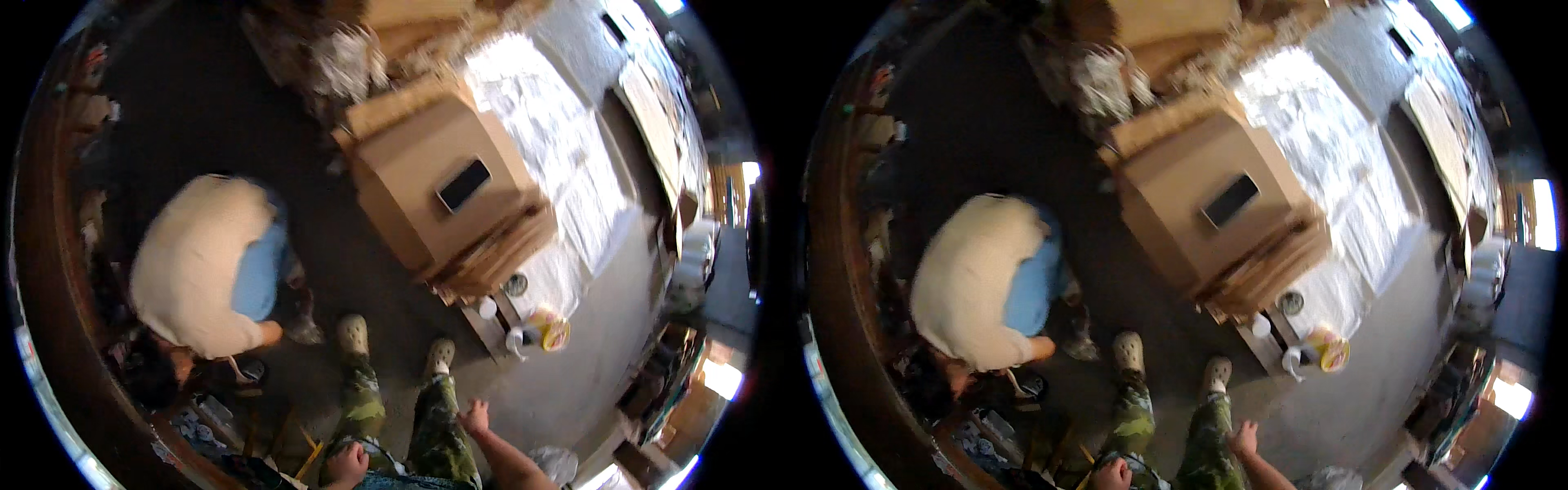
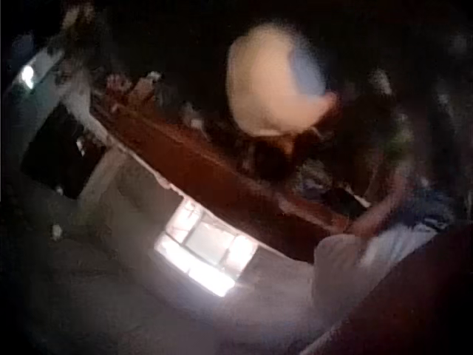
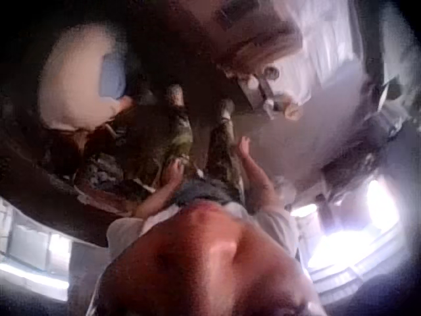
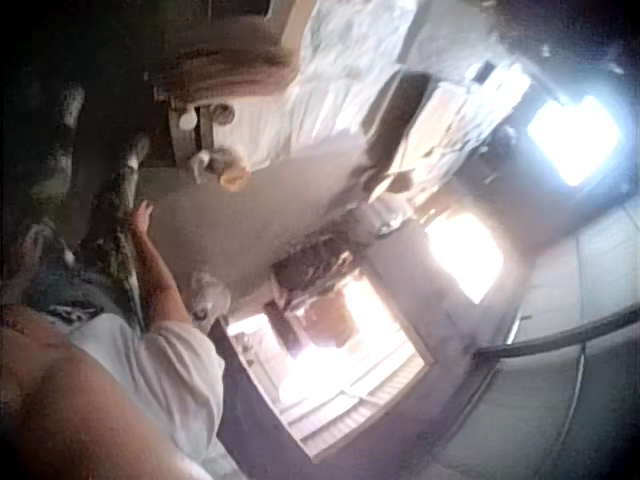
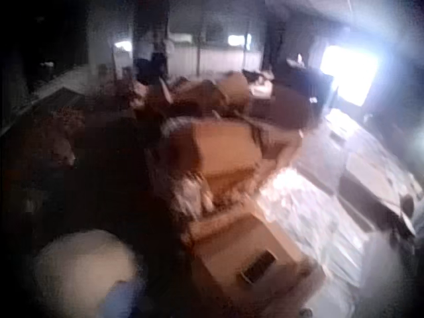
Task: The person moves around a cluttered workshop, handling various items including a power strip, a fan, and a pair of gloves. They plug in a device, pick up a fan, and put on gloves while navigating the space.
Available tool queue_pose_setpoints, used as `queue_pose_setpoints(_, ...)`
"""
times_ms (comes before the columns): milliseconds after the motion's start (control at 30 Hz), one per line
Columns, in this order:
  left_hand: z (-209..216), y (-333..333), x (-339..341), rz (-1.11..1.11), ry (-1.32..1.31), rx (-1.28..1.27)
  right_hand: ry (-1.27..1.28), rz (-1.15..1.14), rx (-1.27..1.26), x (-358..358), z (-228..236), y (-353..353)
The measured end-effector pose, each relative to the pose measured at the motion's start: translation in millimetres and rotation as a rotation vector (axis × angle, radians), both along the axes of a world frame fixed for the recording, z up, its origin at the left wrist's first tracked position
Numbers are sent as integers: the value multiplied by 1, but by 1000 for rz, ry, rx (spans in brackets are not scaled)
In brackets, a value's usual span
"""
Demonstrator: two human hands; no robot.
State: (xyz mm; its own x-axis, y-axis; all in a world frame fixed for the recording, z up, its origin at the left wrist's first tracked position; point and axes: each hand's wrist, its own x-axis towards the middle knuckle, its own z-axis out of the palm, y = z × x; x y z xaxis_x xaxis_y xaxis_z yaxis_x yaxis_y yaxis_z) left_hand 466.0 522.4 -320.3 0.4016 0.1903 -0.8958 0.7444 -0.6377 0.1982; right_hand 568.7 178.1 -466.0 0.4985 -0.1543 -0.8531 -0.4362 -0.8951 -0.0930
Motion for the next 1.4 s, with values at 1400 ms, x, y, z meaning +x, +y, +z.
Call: queue_pose_setpoints(1400, -7, 574, 505, 919, -519, 211, -150, 245, 1194, 682, 442, 709)
